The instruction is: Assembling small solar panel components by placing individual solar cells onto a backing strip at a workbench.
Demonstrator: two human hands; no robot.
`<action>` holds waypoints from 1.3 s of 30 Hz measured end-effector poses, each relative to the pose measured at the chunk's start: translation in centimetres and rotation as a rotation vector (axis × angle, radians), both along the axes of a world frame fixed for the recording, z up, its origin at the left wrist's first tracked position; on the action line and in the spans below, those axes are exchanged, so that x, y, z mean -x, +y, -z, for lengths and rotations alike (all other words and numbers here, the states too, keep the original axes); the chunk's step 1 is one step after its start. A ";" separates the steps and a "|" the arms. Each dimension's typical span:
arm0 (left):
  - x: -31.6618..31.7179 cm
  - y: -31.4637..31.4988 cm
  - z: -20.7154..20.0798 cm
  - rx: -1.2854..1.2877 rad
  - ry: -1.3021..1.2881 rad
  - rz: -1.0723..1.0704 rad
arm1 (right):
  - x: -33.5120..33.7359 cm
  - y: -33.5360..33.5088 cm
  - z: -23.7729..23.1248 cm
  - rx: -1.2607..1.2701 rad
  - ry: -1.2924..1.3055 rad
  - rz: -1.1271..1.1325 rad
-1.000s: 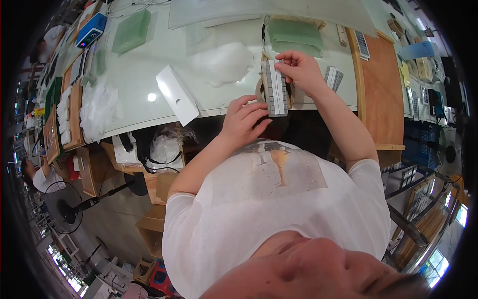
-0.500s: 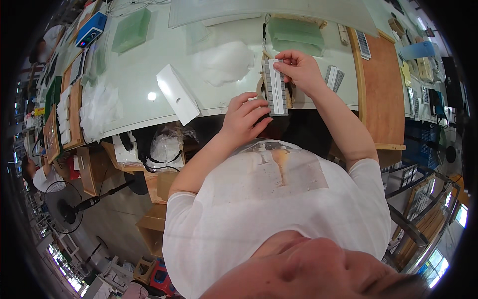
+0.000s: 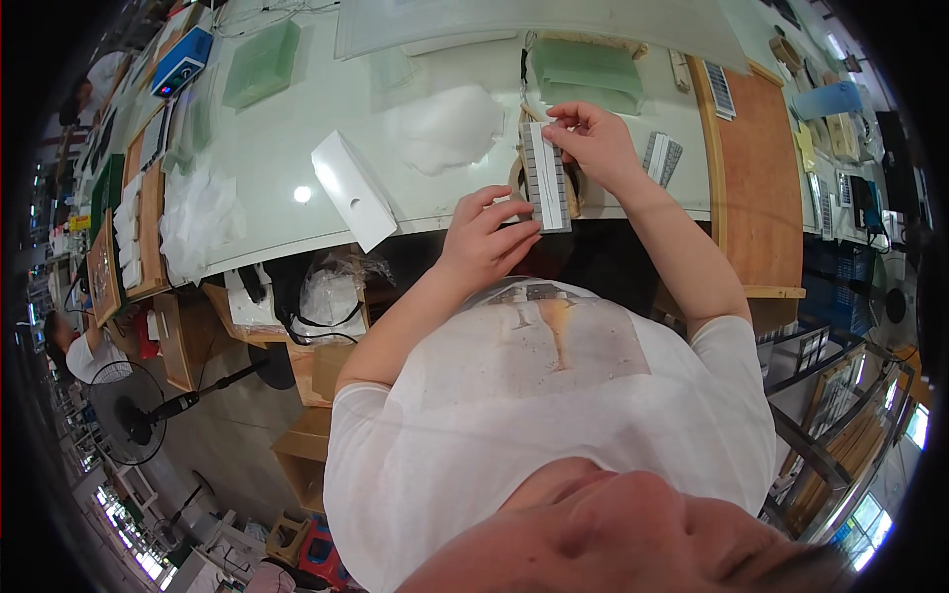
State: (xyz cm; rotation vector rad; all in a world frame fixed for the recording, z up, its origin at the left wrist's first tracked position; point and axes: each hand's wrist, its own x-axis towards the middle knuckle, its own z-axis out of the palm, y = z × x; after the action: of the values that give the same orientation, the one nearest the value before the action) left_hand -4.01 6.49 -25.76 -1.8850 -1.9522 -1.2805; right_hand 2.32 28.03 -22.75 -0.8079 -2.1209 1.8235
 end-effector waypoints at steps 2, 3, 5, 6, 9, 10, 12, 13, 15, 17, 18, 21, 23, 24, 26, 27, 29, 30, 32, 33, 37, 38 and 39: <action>-0.1 0.0 -0.1 0.004 -0.002 0.000 | -0.4 0.7 0.6 -0.243 0.010 0.027; -0.1 -0.1 0.0 0.001 0.002 -0.001 | -0.5 0.9 0.8 -0.245 0.014 0.027; -0.1 -0.1 0.0 0.006 0.001 0.000 | -0.8 1.4 1.1 -0.344 -0.017 0.063; -0.1 -0.1 0.0 0.003 0.003 0.000 | -1.0 1.6 1.3 -0.347 -0.015 0.063; -0.1 -0.2 -0.1 0.002 0.010 0.004 | -1.4 1.6 1.5 -0.429 0.025 -0.011; -0.1 -0.2 -0.1 0.008 0.010 0.004 | -1.4 1.5 1.4 -0.458 0.035 -0.031; -0.1 -0.2 -0.2 0.014 0.010 0.003 | -1.4 1.4 1.4 -0.487 0.046 -0.050; -0.1 -0.2 -0.3 0.010 0.012 0.005 | -1.4 1.5 1.5 -0.502 0.028 -0.064; -0.1 -0.2 -0.3 0.006 0.014 0.007 | -1.4 1.5 1.7 -0.517 0.010 -0.079; -0.1 -0.2 -0.4 0.010 0.017 0.014 | -1.3 1.6 2.0 -0.539 0.011 -0.091; -0.1 -0.2 -0.3 0.010 0.017 0.013 | -1.3 1.6 2.0 -0.539 0.012 -0.092; 0.0 -0.2 -0.2 0.006 0.018 0.011 | -1.2 1.4 1.9 -0.516 0.031 -0.076; 0.0 -0.2 -0.3 0.005 0.019 0.014 | -1.2 1.3 1.6 -0.506 0.016 -0.072; 0.0 -0.2 -0.3 0.005 0.020 0.015 | -1.2 1.3 1.6 -0.506 0.017 -0.072; 0.0 -0.2 -0.2 -0.005 0.017 0.019 | -1.2 1.3 1.7 -0.523 0.022 -0.075; 0.0 -0.2 -0.3 -0.004 0.018 0.019 | -1.2 1.3 1.8 -0.522 0.022 -0.075; 0.0 -0.2 -0.4 -0.001 0.013 0.020 | -1.2 1.4 1.9 -0.531 0.023 -0.081; 0.0 -0.2 -0.4 -0.001 0.013 0.019 | -1.2 1.4 1.9 -0.531 0.024 -0.082; 0.0 -0.2 -0.5 0.008 0.012 0.021 | -1.2 1.2 1.8 -0.521 0.008 -0.072; -0.1 -0.2 -0.4 0.008 0.012 0.021 | -1.2 1.2 1.8 -0.521 0.008 -0.073; -0.2 -0.4 -0.3 -0.037 0.012 0.039 | -1.2 1.4 1.9 -0.538 0.016 -0.091; -0.2 -0.4 -0.3 -0.052 0.012 0.062 | -1.3 1.5 1.9 -0.556 0.006 -0.105; -0.2 -0.4 -0.3 -0.049 0.011 0.061 | -1.3 1.5 1.8 -0.554 0.005 -0.106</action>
State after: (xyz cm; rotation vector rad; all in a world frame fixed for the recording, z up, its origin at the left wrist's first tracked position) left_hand -3.78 6.08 -25.48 -1.9380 -1.8537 -1.3188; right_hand 3.57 29.49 -24.57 -0.5555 -2.5194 1.1646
